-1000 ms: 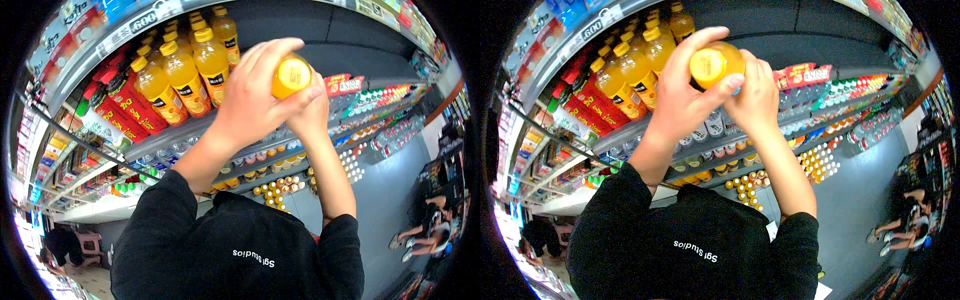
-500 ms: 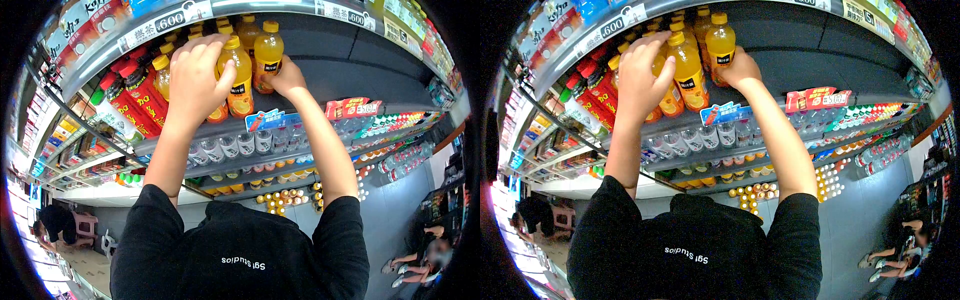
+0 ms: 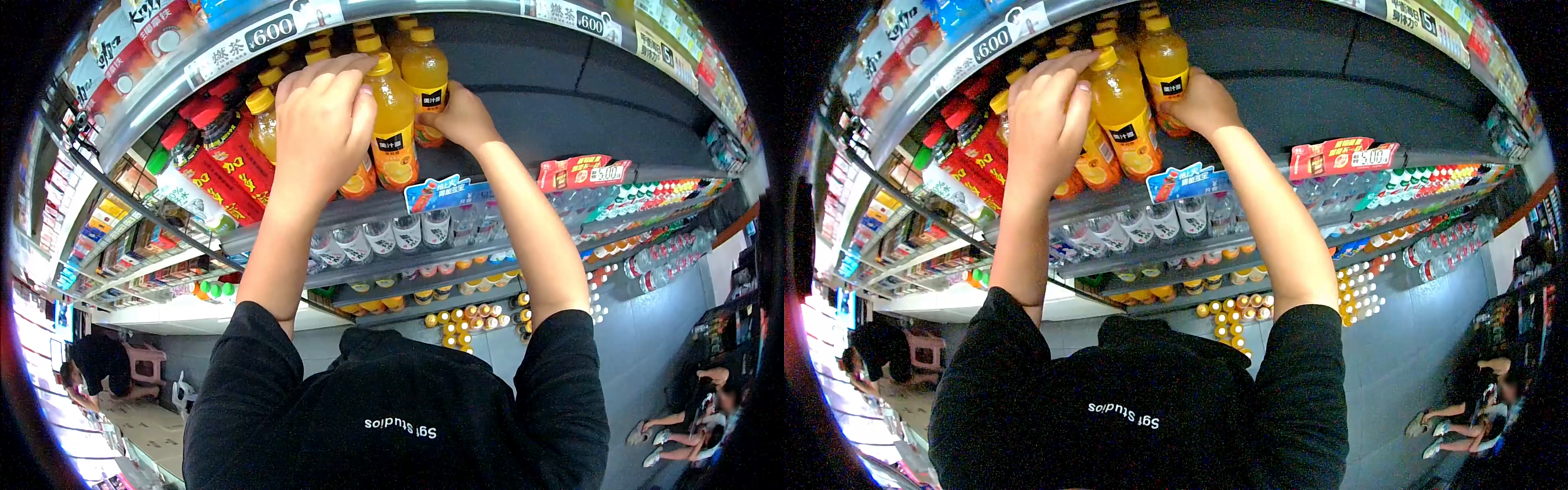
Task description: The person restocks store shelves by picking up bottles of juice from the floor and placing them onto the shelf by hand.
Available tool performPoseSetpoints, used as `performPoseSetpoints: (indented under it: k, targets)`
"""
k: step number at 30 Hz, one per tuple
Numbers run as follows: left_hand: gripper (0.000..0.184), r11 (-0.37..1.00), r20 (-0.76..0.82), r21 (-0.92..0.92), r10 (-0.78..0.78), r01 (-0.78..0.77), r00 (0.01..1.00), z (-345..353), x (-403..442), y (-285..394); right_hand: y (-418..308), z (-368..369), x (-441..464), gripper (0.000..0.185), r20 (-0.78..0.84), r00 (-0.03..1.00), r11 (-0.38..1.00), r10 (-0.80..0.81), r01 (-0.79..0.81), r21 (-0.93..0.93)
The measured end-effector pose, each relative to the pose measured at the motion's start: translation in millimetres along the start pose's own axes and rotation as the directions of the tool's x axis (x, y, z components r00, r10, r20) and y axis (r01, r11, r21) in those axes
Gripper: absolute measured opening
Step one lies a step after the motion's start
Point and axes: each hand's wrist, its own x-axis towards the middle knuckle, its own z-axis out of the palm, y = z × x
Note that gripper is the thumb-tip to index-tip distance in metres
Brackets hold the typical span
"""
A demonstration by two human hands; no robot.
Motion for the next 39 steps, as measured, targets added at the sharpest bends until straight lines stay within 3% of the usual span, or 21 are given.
performPoseSetpoints:
  k: [12, 15, 16, 18, 20, 21, 23, 25, 26, 28, 29, 30, 31, 33, 35, 38, 39]
  targets:
    - [0.022, 1.0, -0.045, -0.005, 0.01, -0.01, 0.999, 6.6, -2.2, -6.2, -9.9, -4.8, -6.0, 0.055, 0.034, 0.999, 0.999, 0.013, -0.014, 0.04]
    - [0.022, 0.999, -0.077, -0.027, 0.025, -0.028, 0.997, 7.3, -4.0, -4.6, -3.1, -7.6, -3.0, 0.064, 0.064, 0.997, 0.999, 0.051, -0.052, 0.011]
    - [0.022, 0.999, -0.151, -0.04, 0.014, -0.021, 0.988, 6.6, -5.8, -1.2, 1.4, -9.2, -5.2, 0.064, 0.067, 0.996, 0.998, 0.055, -0.056, 0.014]
    - [0.021, 0.998, -0.214, -0.058, 0.006, -0.019, 0.977, 2.3, -14.3, 3.8, 3.4, -17.9, -14.7, 0.069, -0.097, 0.995, 0.996, 0.024, -0.016, 0.082]
    - [0.019, 0.935, -0.295, -0.328, 0.035, -0.135, 0.955, -6.8, -34.0, 10.4, -1.4, -44.3, -49.3, 0.062, -0.012, 1.0, 0.926, 0.012, -0.007, 0.378]
    - [0.015, 0.87, -0.244, -0.475, 0.014, -0.131, 0.97, -9.4, -47.8, 20.8, -10.8, -63.0, -73.6, 0.051, 0.058, 0.998, 0.916, -0.003, -0.021, 0.4]
    - [0.012, 0.679, -0.023, -0.733, 0.038, -0.043, 0.999, -3.1, -83.4, 41.0, -14.9, -89.7, -125.1, 0.039, 0.166, 0.986, 0.758, -0.022, -0.092, 0.645]
    - [0.005, 0.563, 0.23, -0.817, 0.121, 0.124, 0.966, 24.3, -127.3, 66.1, 2.0, -99.4, -179.7, 0.036, 0.308, 0.951, 0.705, -0.008, -0.213, 0.676]
    - [0.005, 0.528, 0.427, -0.798, 0.155, 0.291, 0.891, 41.3, -154.8, 78.7, 15.7, -100.9, -204.9, 0.036, 0.378, 0.925, 0.682, 0.03, -0.295, 0.669]
    - [0.012, 0.448, 0.649, -0.711, 0.119, 0.543, 0.752, 82.8, -220.8, 103.4, 50.7, -92.5, -253.1, 0.035, 0.517, 0.827, 0.638, 0.22, -0.523, 0.565]
    - [0.012, 0.413, 0.793, -0.589, 0.131, 0.694, 0.595, 97.3, -245.1, 115.0, 71.7, -80.5, -281.0, 0.034, 0.523, 0.785, 0.557, 0.333, -0.611, 0.563]
    - [0.013, 0.391, 0.902, -0.43, 0.15, 0.814, 0.405, 106.6, -267.8, 124.0, 87.6, -71.0, -306.7, 0.033, 0.504, 0.747, 0.578, 0.434, -0.66, 0.48]
    - [0.013, 0.397, 0.911, -0.413, 0.194, 0.82, 0.365, 118.6, -290.9, 130.8, 110.4, -55.2, -338.2, 0.033, 0.515, 0.702, 0.5, 0.491, -0.712, 0.493]
    - [0.013, 0.516, 0.96, -0.156, 0.281, 0.843, 0.006, 146.3, -339.1, 140.0, 147.1, -21.0, -394.1, 0.033, 0.526, 0.632, 0.363, 0.569, -0.767, 0.529]
    - [0.015, 0.553, 0.927, -0.169, 0.369, 0.816, -0.058, 175.5, -408.9, 139.9, 169.0, 13.8, -441.4, 0.036, 0.543, 0.411, 0.169, 0.732, -0.882, 0.44]
    - [0.023, 0.635, 0.874, -0.166, 0.449, 0.754, -0.186, 211.7, -480.0, 141.9, 196.3, 94.8, -512.2, 0.038, 0.498, 0.244, -0.025, 0.832, -0.881, 0.473]
    - [0.027, 0.723, 0.875, -0.166, 0.421, 0.671, -0.238, 226.0, -502.3, 147.3, 203.2, 121.9, -530.7, 0.037, 0.489, 0.206, -0.062, 0.848, -0.876, 0.478]
